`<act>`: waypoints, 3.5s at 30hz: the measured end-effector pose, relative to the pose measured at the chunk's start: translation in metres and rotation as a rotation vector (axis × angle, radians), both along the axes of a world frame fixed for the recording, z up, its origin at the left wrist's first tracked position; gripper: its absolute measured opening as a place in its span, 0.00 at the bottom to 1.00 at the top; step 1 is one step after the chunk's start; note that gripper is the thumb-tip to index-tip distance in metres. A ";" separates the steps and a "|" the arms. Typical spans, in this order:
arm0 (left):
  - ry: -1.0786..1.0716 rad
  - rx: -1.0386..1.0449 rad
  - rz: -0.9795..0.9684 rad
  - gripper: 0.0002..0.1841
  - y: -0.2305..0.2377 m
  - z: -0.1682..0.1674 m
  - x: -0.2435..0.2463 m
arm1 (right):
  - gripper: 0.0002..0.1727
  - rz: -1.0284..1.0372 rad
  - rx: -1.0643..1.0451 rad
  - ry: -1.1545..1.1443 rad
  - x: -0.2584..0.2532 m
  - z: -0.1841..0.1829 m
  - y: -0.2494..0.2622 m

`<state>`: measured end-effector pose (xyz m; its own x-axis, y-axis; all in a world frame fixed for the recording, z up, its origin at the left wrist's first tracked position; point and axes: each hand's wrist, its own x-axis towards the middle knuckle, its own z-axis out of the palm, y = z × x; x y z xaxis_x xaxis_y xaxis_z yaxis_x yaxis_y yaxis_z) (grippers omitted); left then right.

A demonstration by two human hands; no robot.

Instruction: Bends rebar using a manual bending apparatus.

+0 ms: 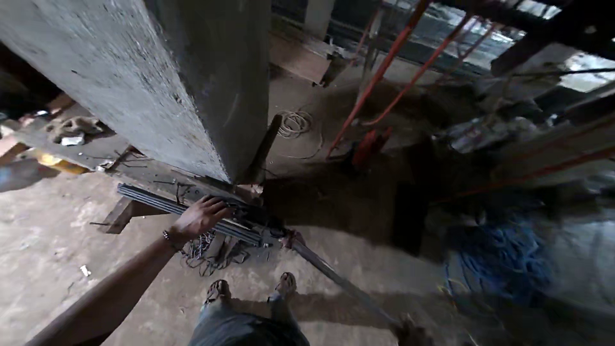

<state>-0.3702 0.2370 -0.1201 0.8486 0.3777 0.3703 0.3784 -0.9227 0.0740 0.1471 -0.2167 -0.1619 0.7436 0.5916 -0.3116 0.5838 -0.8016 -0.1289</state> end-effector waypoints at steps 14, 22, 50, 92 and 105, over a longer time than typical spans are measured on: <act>-0.256 -0.607 0.379 0.13 -0.148 0.093 0.040 | 0.47 0.839 0.244 1.137 -0.120 0.101 0.263; -0.510 -0.933 0.672 0.21 -0.106 0.087 0.048 | 0.21 0.087 0.657 1.363 -0.251 0.097 0.252; -1.071 -1.100 1.528 0.26 -0.058 -0.024 0.091 | 0.26 -0.093 0.226 0.987 -0.301 0.050 0.320; -1.156 -0.982 1.755 0.70 -0.108 0.013 0.224 | 0.29 1.069 0.136 -0.014 0.155 0.016 0.477; -1.295 -1.051 1.658 0.66 -0.111 0.001 0.218 | 0.30 1.048 0.132 -0.154 0.286 0.010 0.494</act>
<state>-0.1526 0.1263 -0.1190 -0.6831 0.5826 -0.4404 -0.1311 0.4954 0.8587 0.4332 0.2770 -0.1517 -0.1299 0.9809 -0.1446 0.9912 0.1247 -0.0443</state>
